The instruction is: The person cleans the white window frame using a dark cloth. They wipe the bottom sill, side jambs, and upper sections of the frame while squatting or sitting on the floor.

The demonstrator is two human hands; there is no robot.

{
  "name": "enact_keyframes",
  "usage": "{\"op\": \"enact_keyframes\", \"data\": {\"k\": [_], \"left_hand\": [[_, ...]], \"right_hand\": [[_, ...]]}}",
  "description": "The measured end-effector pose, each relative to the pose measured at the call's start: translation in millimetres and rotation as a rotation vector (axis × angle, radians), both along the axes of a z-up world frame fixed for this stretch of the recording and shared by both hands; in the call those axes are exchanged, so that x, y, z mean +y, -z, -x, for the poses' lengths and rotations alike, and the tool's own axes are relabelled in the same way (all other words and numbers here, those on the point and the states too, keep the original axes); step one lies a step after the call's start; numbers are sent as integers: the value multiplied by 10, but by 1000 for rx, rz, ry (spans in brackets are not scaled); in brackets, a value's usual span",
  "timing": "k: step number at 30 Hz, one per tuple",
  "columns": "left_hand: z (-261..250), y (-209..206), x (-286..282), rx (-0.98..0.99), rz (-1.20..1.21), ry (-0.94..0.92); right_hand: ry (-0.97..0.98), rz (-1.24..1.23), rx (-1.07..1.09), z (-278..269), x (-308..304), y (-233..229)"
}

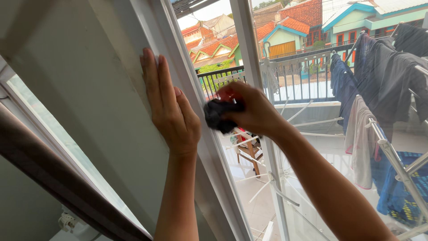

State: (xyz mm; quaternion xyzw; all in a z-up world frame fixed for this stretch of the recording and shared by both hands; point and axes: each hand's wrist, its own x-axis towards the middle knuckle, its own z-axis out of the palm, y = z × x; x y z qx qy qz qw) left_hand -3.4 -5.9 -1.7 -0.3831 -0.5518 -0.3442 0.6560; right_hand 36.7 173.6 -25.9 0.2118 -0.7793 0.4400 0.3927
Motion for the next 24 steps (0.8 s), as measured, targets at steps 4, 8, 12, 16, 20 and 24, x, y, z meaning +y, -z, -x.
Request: {"op": "enact_keyframes", "data": {"k": [4, 8, 12, 16, 20, 24], "left_hand": [[-25, 1, -4, -3, -6, 11], [-41, 12, 3, -20, -4, 22], [-33, 11, 16, -2, -9, 25], [-21, 3, 25, 10, -14, 31], [-58, 14, 23, -2, -18, 45], [-71, 1, 28, 5, -25, 54]], "right_hand": [[225, 24, 326, 10, -321, -354], [266, 14, 644, 95, -485, -225], [30, 77, 484, 32, -506, 159], [-209, 224, 227, 10, -469, 380], [-74, 176, 449, 225, -519, 237], [85, 180, 577, 500, -528, -193]]}}
